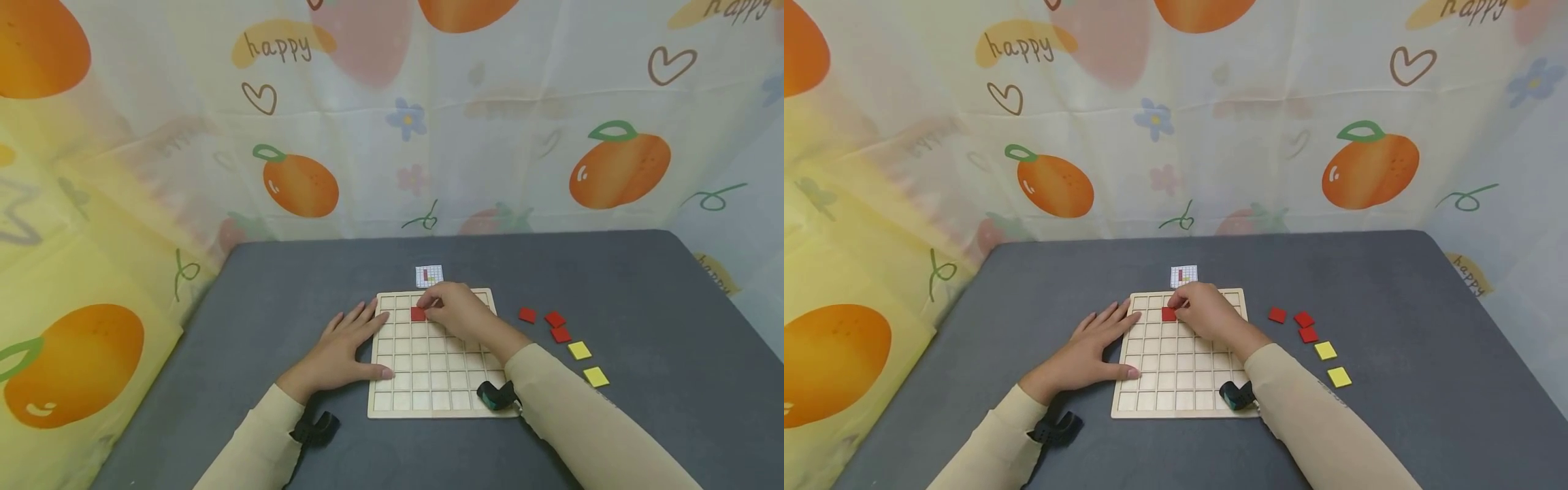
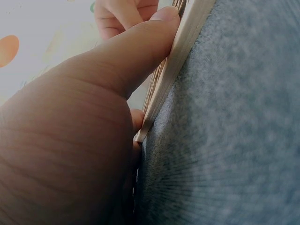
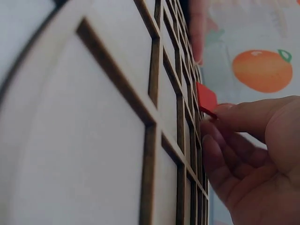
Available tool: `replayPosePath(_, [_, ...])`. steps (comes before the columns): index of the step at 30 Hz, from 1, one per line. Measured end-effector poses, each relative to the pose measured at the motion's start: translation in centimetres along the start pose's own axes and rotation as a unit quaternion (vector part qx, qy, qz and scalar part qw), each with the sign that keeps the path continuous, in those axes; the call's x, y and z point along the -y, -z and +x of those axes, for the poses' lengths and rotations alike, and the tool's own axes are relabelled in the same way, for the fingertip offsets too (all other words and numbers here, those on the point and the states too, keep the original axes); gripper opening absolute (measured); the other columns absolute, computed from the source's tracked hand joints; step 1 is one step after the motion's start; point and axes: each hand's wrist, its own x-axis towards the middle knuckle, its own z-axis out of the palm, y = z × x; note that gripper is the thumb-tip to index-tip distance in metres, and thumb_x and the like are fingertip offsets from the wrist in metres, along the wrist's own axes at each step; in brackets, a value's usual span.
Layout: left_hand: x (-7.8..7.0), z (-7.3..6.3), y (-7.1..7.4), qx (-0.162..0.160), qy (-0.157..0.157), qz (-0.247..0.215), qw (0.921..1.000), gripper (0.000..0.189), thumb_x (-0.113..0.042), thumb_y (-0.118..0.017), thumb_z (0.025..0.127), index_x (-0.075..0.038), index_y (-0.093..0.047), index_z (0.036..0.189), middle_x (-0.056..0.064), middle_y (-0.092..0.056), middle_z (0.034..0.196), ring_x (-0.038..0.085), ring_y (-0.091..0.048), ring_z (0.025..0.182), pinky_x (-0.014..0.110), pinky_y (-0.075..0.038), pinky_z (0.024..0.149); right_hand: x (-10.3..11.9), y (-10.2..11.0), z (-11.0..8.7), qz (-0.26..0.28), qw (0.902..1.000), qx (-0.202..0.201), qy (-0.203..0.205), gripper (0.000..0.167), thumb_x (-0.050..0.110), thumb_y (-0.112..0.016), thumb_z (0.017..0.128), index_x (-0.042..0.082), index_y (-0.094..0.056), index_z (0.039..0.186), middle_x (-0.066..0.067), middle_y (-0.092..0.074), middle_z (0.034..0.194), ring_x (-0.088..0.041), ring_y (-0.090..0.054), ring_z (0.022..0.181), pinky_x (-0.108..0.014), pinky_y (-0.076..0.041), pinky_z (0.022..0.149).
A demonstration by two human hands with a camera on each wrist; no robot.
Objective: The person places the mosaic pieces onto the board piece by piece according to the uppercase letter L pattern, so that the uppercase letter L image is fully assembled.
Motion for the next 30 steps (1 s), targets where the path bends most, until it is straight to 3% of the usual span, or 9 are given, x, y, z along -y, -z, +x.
replayPosePath(8, [0.0,0.0,0.2,-0.003,-0.007,0.002,1.0,0.109,-0.073,-0.077,0.09,-0.019,-0.033,0.174,0.004,-0.013,0.181,0.03,-0.005,0.166,0.066,-0.001,0.126,0.0,0.1,0.0,-0.015,0.9995,0.024,0.015,0.022,0.004,-0.068,0.105,0.007,-0.084,0.121,-0.005,-0.068,0.115,-0.024,-0.063,0.11,-0.046,-0.053,0.096])
replayPosePath(14, [0.0,0.0,0.1,-0.002,-0.006,0.0,1.0,0.108,-0.074,-0.076,0.091,-0.02,-0.033,0.174,0.003,-0.012,0.181,0.03,-0.005,0.166,0.065,-0.001,0.126,-0.1,0.2,-0.1,0.002,0.9993,0.034,0.016,0.023,0.013,-0.07,0.106,0.008,-0.081,0.127,-0.002,-0.071,0.118,-0.024,-0.063,0.111,-0.047,-0.053,0.096])
replayPosePath(21, [0.0,0.0,-0.1,-0.001,-0.002,0.002,1.0,0.11,-0.075,-0.075,0.09,-0.021,-0.03,0.174,0.002,-0.011,0.181,0.029,-0.003,0.166,0.065,0.001,0.126,-0.4,0.8,-1.1,0.067,0.9972,0.032,0.011,0.042,0.038,-0.065,0.112,0.01,-0.071,0.143,0.0,-0.069,0.125,-0.023,-0.065,0.111,-0.048,-0.055,0.095])
replayPosePath(25, [0.1,0.0,-0.1,-0.001,0.0,-0.002,1.0,0.11,-0.075,-0.076,0.09,-0.021,-0.031,0.174,0.002,-0.011,0.181,0.029,-0.004,0.166,0.065,0.0,0.126,-0.4,1.9,-1.8,0.124,0.9914,0.027,0.03,0.053,0.045,-0.059,0.114,0.005,-0.064,0.149,-0.011,-0.068,0.135,-0.032,-0.067,0.118,-0.053,-0.056,0.097])
replayPosePath(30, [0.0,-0.1,0.1,-0.004,-0.004,-0.007,1.0,0.109,-0.073,-0.077,0.09,-0.021,-0.032,0.174,0.002,-0.012,0.181,0.029,-0.004,0.166,0.065,0.0,0.126,-0.2,3.4,-2.6,0.178,0.9832,0.019,0.036,0.055,0.047,-0.05,0.117,0.005,-0.059,0.151,-0.021,-0.065,0.138,-0.039,-0.066,0.124,-0.059,-0.053,0.102])
